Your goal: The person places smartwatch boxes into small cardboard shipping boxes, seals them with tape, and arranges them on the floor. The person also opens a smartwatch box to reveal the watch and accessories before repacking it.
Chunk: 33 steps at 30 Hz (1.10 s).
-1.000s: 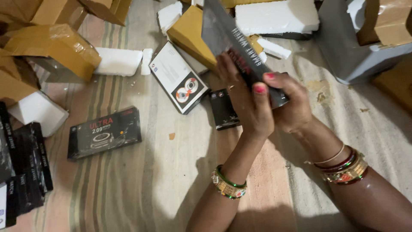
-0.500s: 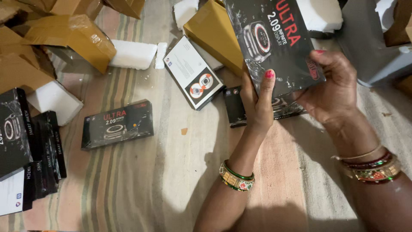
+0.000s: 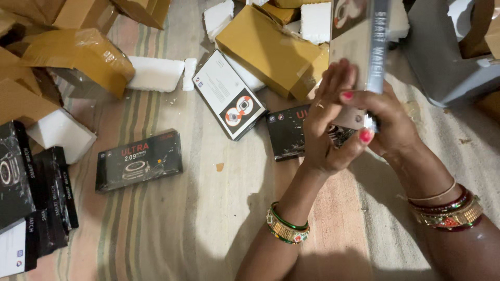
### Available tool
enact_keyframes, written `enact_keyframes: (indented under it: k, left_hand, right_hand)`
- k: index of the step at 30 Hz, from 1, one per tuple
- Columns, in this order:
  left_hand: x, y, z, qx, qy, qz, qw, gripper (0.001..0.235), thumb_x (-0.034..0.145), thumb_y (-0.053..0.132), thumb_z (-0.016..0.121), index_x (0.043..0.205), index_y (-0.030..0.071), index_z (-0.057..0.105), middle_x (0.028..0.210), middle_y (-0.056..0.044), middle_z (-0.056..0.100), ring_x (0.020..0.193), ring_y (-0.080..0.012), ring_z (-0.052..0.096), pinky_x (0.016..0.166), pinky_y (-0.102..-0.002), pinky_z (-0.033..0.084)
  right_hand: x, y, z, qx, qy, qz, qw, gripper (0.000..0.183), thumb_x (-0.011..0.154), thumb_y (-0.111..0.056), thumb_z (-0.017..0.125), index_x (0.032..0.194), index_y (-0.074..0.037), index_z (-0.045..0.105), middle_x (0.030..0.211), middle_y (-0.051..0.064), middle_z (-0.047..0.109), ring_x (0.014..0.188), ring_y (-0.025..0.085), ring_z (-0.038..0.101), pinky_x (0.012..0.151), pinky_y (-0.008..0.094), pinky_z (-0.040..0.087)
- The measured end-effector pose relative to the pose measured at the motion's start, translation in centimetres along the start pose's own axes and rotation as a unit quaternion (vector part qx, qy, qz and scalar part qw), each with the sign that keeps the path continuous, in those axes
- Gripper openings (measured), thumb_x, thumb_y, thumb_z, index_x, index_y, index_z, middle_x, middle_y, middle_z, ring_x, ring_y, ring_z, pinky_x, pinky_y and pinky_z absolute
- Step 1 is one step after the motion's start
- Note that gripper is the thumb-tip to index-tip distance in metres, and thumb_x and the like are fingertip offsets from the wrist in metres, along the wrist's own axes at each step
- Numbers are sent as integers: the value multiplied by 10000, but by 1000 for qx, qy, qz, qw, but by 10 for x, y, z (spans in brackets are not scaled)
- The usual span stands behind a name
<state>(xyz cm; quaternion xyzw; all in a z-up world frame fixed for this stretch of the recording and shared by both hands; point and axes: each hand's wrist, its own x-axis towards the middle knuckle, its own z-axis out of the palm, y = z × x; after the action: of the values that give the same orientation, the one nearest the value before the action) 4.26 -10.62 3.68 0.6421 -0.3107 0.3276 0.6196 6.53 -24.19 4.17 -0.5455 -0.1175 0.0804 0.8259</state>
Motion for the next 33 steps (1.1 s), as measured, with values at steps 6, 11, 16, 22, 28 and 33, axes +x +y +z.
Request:
enact_keyframes:
  k: [6, 11, 16, 22, 28, 33]
  left_hand:
    - [5, -25, -4, -63, 108, -57, 991, 390, 1123, 377, 507, 1199, 48, 702, 1181, -134, 744, 1105, -204, 702, 1035, -359, 544]
    - [40, -99, -56, -28, 265, -107, 958, 344, 1117, 286, 528, 1147, -8, 703, 1047, -89, 705, 962, -175, 673, 849, -340, 542]
    - [149, -216, -178, 398, 248, -82, 879, 405, 931, 227, 731, 1249, -12, 658, 1240, -192, 666, 1097, -293, 704, 968, -402, 591]
    - [225, -293, -279, 638, 155, -413, 631, 892, 720, 560, 811, 1426, 116, 495, 1606, -292, 201, 1344, -497, 376, 989, -551, 476]
    - [240, -323, -343, 615, 144, -333, 700, 776, 703, 399, 850, 1356, 95, 559, 1462, -265, 367, 1206, -411, 508, 940, -459, 499]
    - [236, -305, -381, 620, 215, -130, 743, 505, 776, 176, 815, 1234, 36, 653, 1265, -211, 572, 1027, -279, 655, 826, -335, 564]
  right_hand:
    - [1, 5, -8, 194, 89, 22, 977, 593, 879, -248, 704, 1265, 162, 517, 1027, 241, 603, 867, 309, 672, 746, 339, 596]
    - [7, 6, -1, 207, 96, 62, 972, 594, 850, -136, 668, 1294, 193, 452, 1067, 271, 630, 896, 310, 714, 821, 309, 624]
    - [18, 2, 12, 100, 59, 61, 991, 550, 801, -13, 628, 1297, 116, 427, 1116, 288, 658, 1023, 361, 722, 867, 398, 656]
    - [5, -8, 35, 63, 83, 183, 978, 586, 788, -62, 772, 1327, 35, 563, 1211, 230, 721, 1111, 347, 718, 973, 518, 595]
    - [13, 20, 28, 0, -2, 205, 979, 615, 777, -79, 819, 1340, 10, 589, 1142, 228, 739, 1120, 317, 704, 973, 476, 593]
    - [15, 13, 38, -55, -1, 220, 974, 570, 742, -93, 814, 1268, -21, 605, 1121, 198, 746, 1091, 315, 722, 909, 512, 614]
